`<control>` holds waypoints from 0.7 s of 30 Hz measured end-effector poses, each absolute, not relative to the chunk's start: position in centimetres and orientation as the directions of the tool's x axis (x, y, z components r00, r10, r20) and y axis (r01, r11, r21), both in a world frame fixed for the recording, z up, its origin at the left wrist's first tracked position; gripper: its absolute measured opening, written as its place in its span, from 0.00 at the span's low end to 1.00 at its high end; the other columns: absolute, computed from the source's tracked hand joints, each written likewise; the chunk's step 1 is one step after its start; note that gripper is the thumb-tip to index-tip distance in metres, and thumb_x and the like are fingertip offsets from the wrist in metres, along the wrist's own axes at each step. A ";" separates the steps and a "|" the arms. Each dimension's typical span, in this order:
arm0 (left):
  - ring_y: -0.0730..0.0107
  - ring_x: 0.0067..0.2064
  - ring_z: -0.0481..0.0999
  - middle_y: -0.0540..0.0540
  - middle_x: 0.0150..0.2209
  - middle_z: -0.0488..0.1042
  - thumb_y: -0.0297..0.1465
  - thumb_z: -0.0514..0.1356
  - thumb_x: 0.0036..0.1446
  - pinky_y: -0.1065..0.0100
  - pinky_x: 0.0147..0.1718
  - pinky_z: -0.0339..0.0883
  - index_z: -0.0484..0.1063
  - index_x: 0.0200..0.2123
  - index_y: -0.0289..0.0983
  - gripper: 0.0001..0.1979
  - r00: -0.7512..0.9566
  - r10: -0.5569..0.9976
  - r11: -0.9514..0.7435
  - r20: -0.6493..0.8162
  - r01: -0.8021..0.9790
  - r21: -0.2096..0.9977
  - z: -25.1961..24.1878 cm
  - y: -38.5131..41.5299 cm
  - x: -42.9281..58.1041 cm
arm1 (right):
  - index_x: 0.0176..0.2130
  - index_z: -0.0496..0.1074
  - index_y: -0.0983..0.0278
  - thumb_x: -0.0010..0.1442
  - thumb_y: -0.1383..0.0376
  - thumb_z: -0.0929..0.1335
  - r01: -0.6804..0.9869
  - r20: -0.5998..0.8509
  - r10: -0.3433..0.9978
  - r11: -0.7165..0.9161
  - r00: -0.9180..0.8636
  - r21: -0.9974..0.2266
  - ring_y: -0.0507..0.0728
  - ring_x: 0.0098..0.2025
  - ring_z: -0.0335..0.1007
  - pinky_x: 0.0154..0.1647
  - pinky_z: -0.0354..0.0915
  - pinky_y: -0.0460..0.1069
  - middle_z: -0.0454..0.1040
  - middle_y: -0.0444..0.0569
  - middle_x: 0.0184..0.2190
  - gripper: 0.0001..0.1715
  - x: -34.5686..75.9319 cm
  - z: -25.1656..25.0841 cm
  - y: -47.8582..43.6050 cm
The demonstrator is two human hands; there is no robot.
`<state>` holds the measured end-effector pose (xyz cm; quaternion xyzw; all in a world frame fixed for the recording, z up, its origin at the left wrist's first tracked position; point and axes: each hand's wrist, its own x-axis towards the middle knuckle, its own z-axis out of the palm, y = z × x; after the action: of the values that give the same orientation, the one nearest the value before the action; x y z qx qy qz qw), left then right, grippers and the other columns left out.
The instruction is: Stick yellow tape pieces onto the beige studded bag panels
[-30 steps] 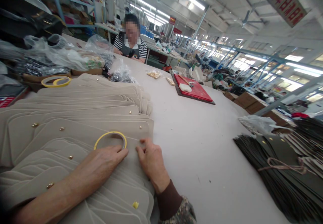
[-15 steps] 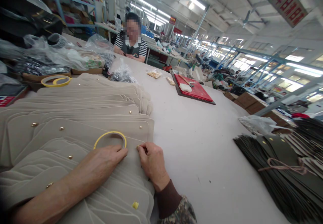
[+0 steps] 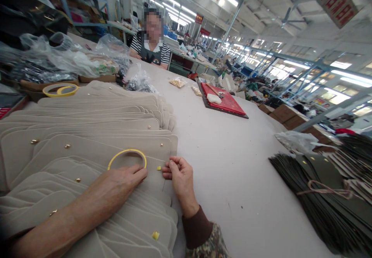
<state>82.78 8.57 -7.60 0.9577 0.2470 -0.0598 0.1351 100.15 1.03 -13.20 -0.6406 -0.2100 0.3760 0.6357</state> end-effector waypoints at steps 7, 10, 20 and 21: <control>0.60 0.39 0.78 0.44 0.39 0.74 0.19 0.46 0.59 0.62 0.37 0.72 0.68 0.38 0.38 0.14 0.874 0.459 -0.839 -0.162 0.486 0.244 -7.9 8.5 82.6 | 0.36 0.71 0.66 0.43 0.53 0.77 -0.268 -0.255 0.729 -0.102 0.636 -0.958 0.53 0.24 0.76 0.21 0.70 0.43 0.75 0.44 0.23 0.25 99.9 -12.9 1.7; 0.60 0.39 0.78 0.44 0.39 0.74 0.19 0.46 0.59 0.62 0.37 0.72 0.68 0.39 0.39 0.14 0.873 0.458 -0.842 -0.169 0.487 0.232 -7.8 8.5 82.6 | 0.36 0.71 0.65 0.41 0.53 0.77 -0.333 -0.302 0.746 -0.114 0.594 -0.936 0.53 0.24 0.76 0.21 0.70 0.44 0.74 0.42 0.23 0.27 100.1 -12.9 1.6; 0.61 0.40 0.78 0.44 0.39 0.74 0.18 0.46 0.60 0.63 0.38 0.72 0.68 0.39 0.38 0.14 0.872 0.456 -0.842 -0.179 0.488 0.230 -7.7 8.7 82.7 | 0.42 0.79 0.63 0.62 0.68 0.64 0.623 0.180 0.933 -0.058 0.312 -0.780 0.54 0.33 0.72 0.36 0.68 0.48 0.74 0.49 0.32 0.14 101.2 -12.4 -0.2; 0.61 0.39 0.78 0.44 0.39 0.74 0.18 0.46 0.60 0.62 0.38 0.73 0.67 0.39 0.38 0.14 0.872 0.457 -0.842 -0.176 0.488 0.229 -7.8 8.6 82.7 | 0.42 0.78 0.63 0.62 0.70 0.63 0.666 0.207 0.938 -0.034 0.279 -0.745 0.54 0.36 0.72 0.39 0.68 0.49 0.75 0.49 0.34 0.15 101.2 -12.2 -0.3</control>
<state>82.68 8.63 -7.77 0.9580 0.2467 -0.0574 0.1344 101.17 -0.26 -12.20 -0.6976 -0.5748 0.1737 0.3910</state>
